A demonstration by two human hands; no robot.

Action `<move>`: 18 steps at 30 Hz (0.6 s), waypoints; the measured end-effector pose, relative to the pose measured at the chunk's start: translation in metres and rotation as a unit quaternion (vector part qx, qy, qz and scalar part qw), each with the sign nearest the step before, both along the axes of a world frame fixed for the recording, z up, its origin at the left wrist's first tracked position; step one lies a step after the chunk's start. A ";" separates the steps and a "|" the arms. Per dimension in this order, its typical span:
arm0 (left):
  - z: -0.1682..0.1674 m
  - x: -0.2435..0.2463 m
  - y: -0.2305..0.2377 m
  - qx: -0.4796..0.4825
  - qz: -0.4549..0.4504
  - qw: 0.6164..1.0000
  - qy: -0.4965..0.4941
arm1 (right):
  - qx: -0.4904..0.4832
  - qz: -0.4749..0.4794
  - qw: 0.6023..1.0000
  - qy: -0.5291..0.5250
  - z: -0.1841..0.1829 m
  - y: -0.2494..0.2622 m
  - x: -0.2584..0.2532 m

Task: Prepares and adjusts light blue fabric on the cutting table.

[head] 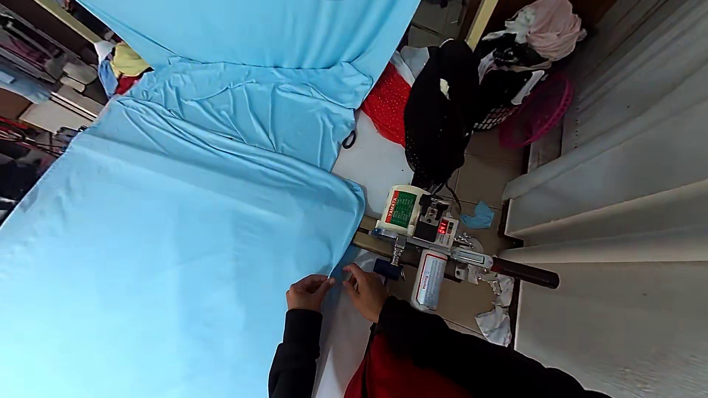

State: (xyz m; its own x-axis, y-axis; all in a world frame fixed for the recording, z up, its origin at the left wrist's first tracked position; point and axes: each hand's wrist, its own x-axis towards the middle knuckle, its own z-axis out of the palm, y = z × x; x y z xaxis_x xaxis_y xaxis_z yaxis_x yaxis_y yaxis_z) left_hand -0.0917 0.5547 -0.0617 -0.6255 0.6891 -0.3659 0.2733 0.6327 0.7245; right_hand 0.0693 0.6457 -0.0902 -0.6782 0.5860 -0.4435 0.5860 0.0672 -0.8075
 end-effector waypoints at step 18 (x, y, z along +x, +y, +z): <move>0.012 0.008 -0.004 0.119 -0.067 0.963 0.234 | 0.137 0.199 0.965 -0.105 0.042 0.001 -0.053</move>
